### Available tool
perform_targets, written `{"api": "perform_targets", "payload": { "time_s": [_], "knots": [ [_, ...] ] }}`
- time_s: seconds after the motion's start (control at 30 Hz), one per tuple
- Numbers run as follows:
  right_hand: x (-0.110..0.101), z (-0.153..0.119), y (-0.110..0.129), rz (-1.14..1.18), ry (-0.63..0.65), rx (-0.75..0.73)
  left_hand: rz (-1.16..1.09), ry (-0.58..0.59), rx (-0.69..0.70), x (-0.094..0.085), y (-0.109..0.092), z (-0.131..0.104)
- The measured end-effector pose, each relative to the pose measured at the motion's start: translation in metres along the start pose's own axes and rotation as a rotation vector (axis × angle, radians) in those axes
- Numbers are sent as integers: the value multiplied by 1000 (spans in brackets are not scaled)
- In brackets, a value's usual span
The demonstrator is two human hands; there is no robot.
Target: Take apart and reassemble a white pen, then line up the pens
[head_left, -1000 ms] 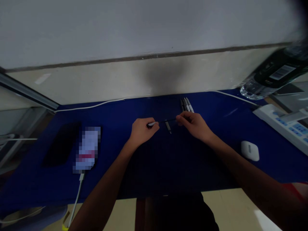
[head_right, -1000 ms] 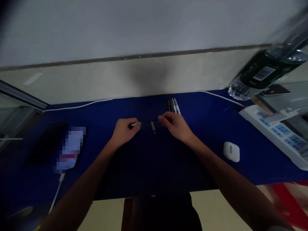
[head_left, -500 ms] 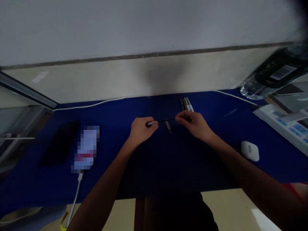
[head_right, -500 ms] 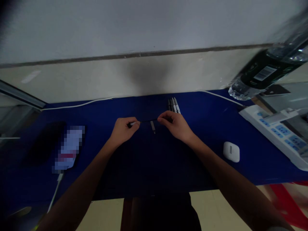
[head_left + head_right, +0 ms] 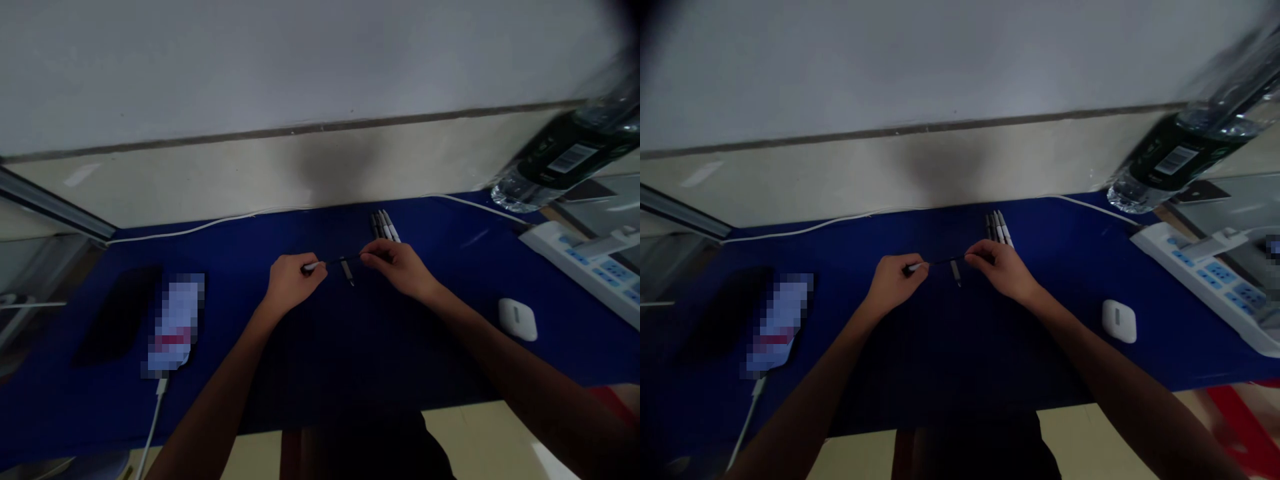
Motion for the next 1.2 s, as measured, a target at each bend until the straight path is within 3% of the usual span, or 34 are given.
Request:
{"api": "perform_targets", "payload": {
  "time_s": [0.23,1.2],
  "knots": [
    [3,-3,4,-49,55,6,9,-14,9,-3,-2,-1],
    [-1,-3,6,-59,2,-13,-58,-13,5,-1,0,-2]
  ]
}}
Point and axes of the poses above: each hand's wrist, its own z-axis towards the middle knuckle, its own x-axis out of the palm, y = z × x, the point moved 5 cm from there along z, towards the middle knuckle, and after that the axes turned 6 degrees about z, right-handed, at the moved point
